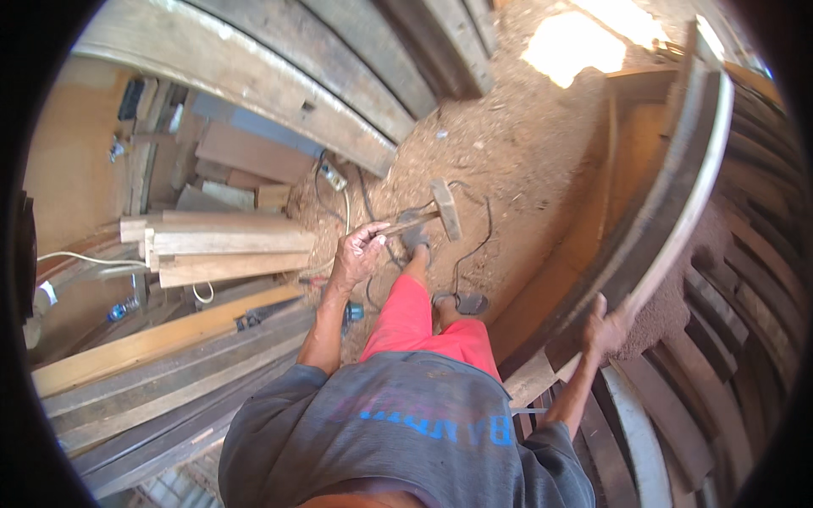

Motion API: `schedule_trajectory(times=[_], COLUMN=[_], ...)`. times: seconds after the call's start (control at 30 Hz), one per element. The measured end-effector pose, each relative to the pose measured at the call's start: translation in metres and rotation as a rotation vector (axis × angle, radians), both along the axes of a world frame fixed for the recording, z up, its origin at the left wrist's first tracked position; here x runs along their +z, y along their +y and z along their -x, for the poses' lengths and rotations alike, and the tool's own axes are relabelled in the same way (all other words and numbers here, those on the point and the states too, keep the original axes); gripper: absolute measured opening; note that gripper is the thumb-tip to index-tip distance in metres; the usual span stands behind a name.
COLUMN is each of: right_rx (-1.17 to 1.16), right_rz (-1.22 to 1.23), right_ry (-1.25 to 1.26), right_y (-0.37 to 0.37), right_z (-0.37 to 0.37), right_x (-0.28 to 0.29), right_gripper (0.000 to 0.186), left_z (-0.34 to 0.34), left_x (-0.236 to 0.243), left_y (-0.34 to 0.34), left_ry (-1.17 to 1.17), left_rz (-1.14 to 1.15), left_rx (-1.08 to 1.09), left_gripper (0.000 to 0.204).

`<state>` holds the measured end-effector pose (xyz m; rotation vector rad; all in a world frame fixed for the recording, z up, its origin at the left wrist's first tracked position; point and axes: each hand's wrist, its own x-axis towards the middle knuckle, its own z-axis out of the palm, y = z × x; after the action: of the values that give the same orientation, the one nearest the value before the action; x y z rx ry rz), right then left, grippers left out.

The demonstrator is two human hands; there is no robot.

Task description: The person smooths a wooden beam using an electric planer, measures the wood with a tape measure, and checks edges with a try square. They mark the wood with a pencil and handle wooden blocks by hand.

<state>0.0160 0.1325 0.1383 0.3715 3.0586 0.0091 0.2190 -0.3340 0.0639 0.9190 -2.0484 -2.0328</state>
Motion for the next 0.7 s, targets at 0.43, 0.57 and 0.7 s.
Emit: schedule_trajectory(times=[0.43,0.57,0.7], right_rx=[0.075,0.236,0.391], right_rz=[2.393,2.272,2.013], right_ry=[-0.677,-0.410,-0.075], right_y=[-0.044,0.006,0.037], right_z=[-0.065,-0.081,-0.102], right_x=[0.170,0.204,0.219], right_gripper=[0.094,0.098,0.109], left_z=[0.082,0.082,0.084], left_x=[0.259,0.266,0.260], left_y=[0.163,0.232,0.282], left_ry=[0.654,0.678,0.571], left_rz=[0.156,-0.374,-0.611], left_rx=[-0.438,-0.298,-0.344], left_gripper=[0.020,0.039,0.046])
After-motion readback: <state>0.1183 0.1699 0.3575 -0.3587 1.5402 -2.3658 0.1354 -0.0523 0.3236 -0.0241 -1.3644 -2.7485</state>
